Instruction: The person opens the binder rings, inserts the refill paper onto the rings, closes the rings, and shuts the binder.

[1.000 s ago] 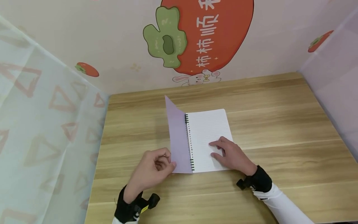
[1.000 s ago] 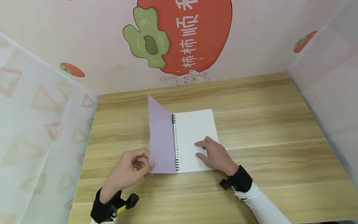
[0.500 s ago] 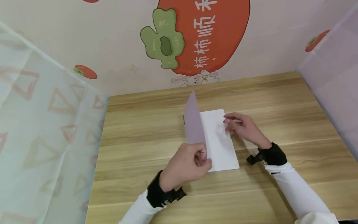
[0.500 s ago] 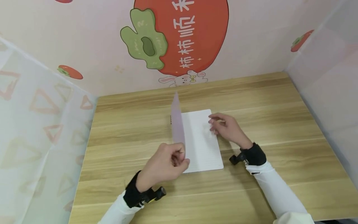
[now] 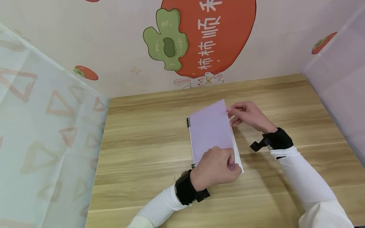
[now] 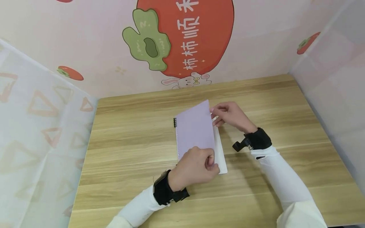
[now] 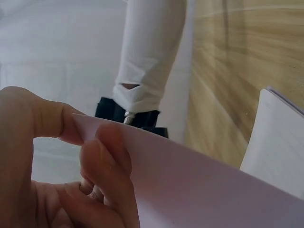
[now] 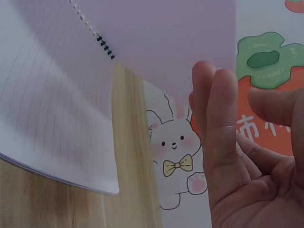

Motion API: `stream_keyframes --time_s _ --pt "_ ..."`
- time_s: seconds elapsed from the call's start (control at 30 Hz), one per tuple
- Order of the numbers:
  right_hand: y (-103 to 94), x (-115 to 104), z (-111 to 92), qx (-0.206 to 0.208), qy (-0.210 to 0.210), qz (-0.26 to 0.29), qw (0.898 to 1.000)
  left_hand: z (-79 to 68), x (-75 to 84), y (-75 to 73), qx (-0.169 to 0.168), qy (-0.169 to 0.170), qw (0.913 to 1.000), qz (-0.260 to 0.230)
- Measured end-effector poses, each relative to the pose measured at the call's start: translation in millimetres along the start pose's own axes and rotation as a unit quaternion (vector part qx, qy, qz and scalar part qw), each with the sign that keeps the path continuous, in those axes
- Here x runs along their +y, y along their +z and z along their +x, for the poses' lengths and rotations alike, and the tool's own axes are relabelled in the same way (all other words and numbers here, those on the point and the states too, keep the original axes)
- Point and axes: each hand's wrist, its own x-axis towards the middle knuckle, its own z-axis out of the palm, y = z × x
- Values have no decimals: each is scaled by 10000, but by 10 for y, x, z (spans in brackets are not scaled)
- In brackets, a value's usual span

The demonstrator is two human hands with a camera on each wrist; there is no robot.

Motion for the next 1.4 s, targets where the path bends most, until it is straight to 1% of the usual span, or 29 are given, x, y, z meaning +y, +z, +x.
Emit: stream_keyframes --time_s 0.1,0.2,0.27,0.37,0.47,0.53,0.7,0.83,0.97,1.07,1.2,1.3,1.4 --pt "-1 -14 34 -75 190 -274 9994 55 22 85 -65 80 9998 186" --pt "-10 -5 55 -160 206 -525 9983 88 36 141 -172 87 9992 361" --pt "-22 16 60 -190 171 -649 9976 83 22 155 -250 69 9987 428" --pt "-44 69 66 -154 221 -760 9967 39 -50 134 -320 69 9987 383" --pt "-64 148 84 -85 299 -935 9951 -32 -177 66 -260 -44 9994 238" --pt "-78 218 104 -34 377 -1060 9936 -80 -281 6 -192 -204 9995 176" --pt "-84 378 140 59 469 -1376 9894 -184 -594 -129 -47 -879 9961 -4" --pt "-60 460 140 110 374 -1721 9843 -253 -820 -205 108 -1357 9907 -4" --pt "-34 526 134 148 223 -2206 9750 -300 -983 -241 287 -1677 9854 31" --pt "-15 562 115 123 210 -2513 9676 -325 -1085 -235 352 -1868 9818 42" --pt "14 574 80 41 283 -2768 9605 -348 -1195 -202 371 -2021 9786 50" --pt "42 567 63 61 306 -2922 9559 -359 -1252 -189 309 -2062 9780 70" --pt "62 559 49 213 274 -3179 9475 -353 -1292 -211 183 -2045 9786 144"
